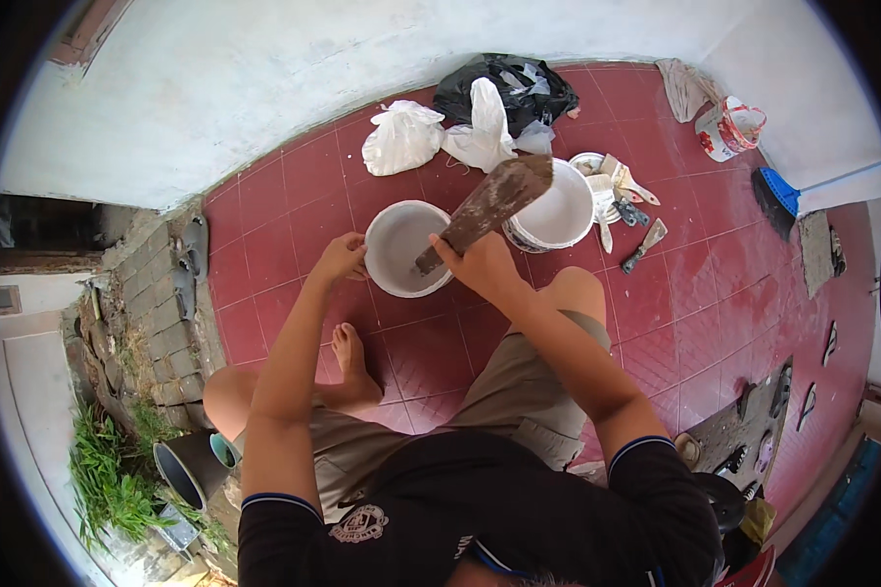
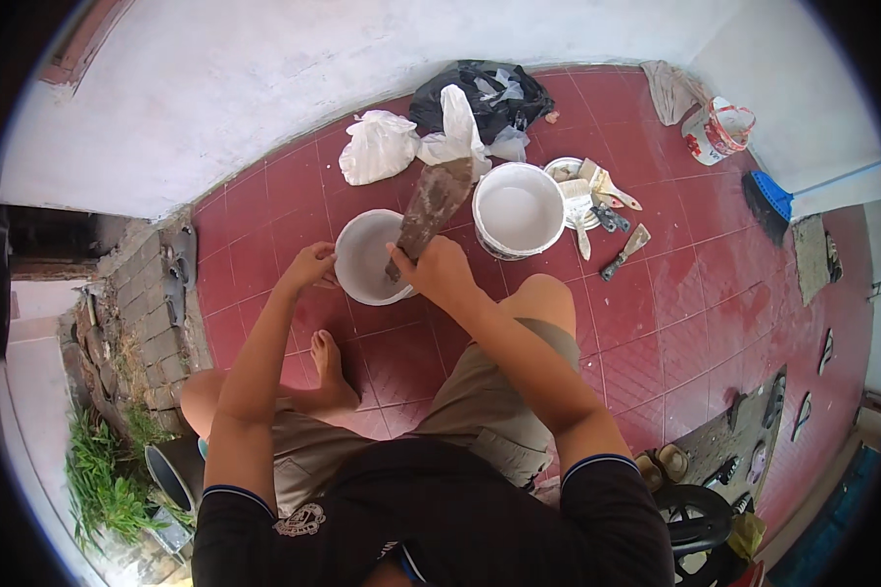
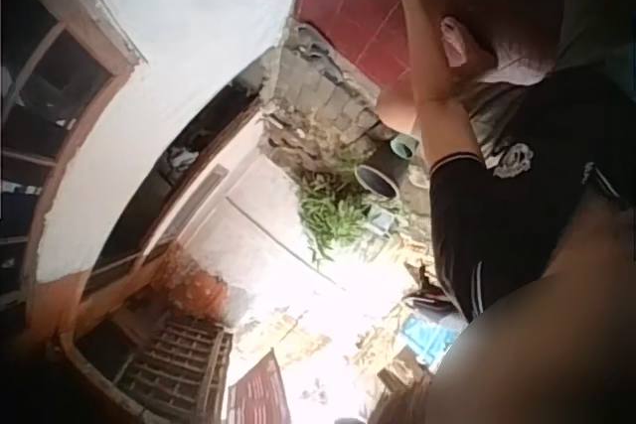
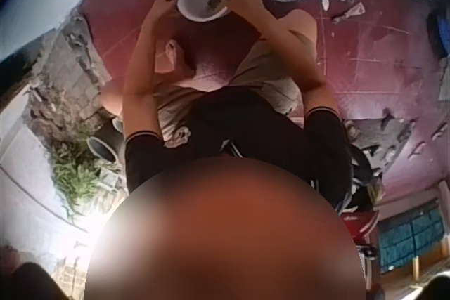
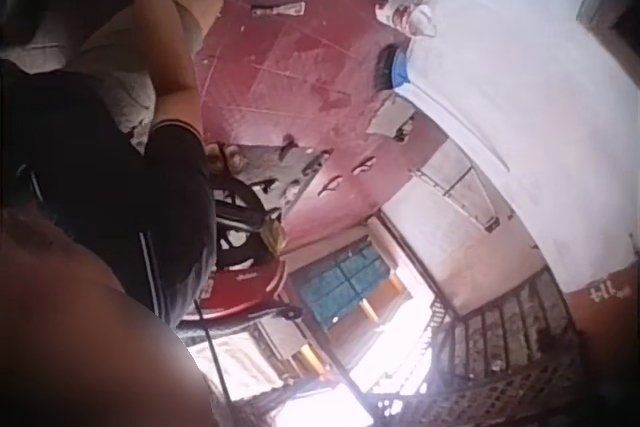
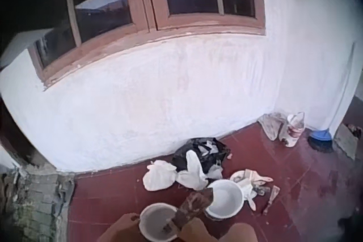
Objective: The person mixes paint in a bucket using a wooden stick, adds white powder from a plastic bag, and incorporates additional green liquid from a small container.
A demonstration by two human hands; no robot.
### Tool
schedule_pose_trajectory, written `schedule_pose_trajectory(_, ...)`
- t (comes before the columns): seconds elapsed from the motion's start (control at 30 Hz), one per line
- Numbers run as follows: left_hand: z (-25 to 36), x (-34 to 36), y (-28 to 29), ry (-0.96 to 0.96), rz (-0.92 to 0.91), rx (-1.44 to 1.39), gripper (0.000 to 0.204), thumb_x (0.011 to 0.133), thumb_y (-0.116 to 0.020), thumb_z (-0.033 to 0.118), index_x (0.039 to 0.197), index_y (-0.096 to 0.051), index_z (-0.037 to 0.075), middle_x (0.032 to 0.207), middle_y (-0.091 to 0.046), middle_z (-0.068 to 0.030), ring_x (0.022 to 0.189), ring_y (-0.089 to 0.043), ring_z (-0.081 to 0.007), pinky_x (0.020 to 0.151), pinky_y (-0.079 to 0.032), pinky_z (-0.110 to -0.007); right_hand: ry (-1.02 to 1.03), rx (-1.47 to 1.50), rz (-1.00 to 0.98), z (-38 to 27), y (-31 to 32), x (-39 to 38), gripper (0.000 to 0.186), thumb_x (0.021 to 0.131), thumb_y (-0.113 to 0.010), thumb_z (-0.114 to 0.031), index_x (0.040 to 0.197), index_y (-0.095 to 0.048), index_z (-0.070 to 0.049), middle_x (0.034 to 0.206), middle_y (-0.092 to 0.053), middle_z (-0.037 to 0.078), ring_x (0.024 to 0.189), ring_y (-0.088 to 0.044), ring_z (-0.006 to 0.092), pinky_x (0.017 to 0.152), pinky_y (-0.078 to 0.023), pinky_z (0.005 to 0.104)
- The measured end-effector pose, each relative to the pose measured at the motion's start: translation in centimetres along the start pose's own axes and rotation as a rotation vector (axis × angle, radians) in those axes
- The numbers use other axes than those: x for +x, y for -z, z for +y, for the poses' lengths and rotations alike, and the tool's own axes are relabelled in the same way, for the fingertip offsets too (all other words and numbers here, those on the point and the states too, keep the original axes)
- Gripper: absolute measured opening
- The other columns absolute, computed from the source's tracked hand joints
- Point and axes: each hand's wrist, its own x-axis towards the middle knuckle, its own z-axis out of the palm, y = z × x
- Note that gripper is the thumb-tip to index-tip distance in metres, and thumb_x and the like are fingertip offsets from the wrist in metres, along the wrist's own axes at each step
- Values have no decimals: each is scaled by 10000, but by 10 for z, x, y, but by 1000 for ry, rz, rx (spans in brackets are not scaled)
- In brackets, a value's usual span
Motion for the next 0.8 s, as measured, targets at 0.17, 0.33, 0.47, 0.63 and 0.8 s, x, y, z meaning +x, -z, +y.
schedule_pose_trajectory(0.17, 42, -12, 11, -9, -34, 287, 322, 978, -580, 199, 1240, -605, 13, 985, -701, -148, 736, -730, -253, 662, -620, -391, 58, -108, 67, 6, 10, 12, 215, 914, -712, -248, 903, -723, -34, 785, -695, 107, 718, -669, 302, 677, -523, 407)
schedule_pose_trajectory(0.33, 72, 14, 50, -460, 18, 991, 304, 958, -621, 253, 1113, -673, -3, 957, -720, -132, 758, -710, -224, 774, -548, -371, -192, 140, 1, 8, 2, 22, 267, 945, -688, -292, 903, -716, -29, 801, -699, 113, 736, -677, 277, 694, -517, 399)
schedule_pose_trajectory(0.47, 134, 22, 50, -455, 40, 694, 288, 965, -623, 269, 1039, -665, -6, 870, -710, -104, 702, -686, -190, 756, -532, -350, -409, 242, -15, 15, 11, 14, 265, 945, -698, -278, 933, -721, -14, 818, -708, 121, 783, -684, 259, 738, -523, 376)
schedule_pose_trajectory(0.63, 165, 76, 56, -450, 109, 487, 267, 943, -653, 285, 924, -631, 19, 842, -681, -118, 640, -675, -180, 684, -516, -351, -667, 430, 81, -10, 13, 8, 270, 968, -687, -266, 978, -709, 3, 837, -716, 87, 793, -685, 143, 721, -540, 290)
schedule_pose_trajectory(0.8, 159, 156, 63, -495, 162, 346, 345, 885, -715, 360, 893, -631, 25, 847, -687, -124, 761, -686, -228, 712, -513, -371, -715, 318, 110, -37, 11, -11, 335, 992, -659, -297, 1110, -647, 16, 909, -709, 75, 804, -668, 118, 737, -542, 249)
